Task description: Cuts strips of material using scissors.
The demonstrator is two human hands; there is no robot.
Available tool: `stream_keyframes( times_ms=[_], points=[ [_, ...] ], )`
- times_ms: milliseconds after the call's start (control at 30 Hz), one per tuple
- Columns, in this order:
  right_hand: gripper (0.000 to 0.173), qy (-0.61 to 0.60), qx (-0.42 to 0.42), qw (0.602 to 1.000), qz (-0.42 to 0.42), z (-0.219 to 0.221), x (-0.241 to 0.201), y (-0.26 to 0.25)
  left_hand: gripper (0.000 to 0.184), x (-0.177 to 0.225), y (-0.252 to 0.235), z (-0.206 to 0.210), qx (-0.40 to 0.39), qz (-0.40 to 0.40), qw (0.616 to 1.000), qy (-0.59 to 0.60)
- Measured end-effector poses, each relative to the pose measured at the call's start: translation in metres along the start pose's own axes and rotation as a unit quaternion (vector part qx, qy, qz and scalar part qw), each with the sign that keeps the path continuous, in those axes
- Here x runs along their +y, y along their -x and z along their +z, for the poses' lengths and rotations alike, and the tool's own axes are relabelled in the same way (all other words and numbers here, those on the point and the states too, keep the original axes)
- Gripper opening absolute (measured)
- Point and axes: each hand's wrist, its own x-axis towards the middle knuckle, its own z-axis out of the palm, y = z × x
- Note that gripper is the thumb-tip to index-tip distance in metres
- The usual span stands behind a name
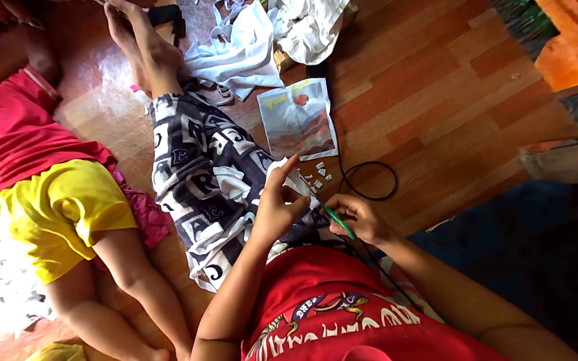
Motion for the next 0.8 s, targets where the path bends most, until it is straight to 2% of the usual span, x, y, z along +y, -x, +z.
stream_keyframes(
  times_ms=[600,800],
  points=[
    [0.024,0.015,0.016,0.999,-0.031,0.0005,0.0034,0.0016,0.081,0.0003,0.0004,-0.0011,0.011,0.005,1.000,0.001],
    [0.023,0.032,0.027,0.999,-0.018,0.0003,0.0002,0.0026,0.082,0.0010,0.0000,-0.0015,0.011,0.013,1.000,0.009]
  ],
)
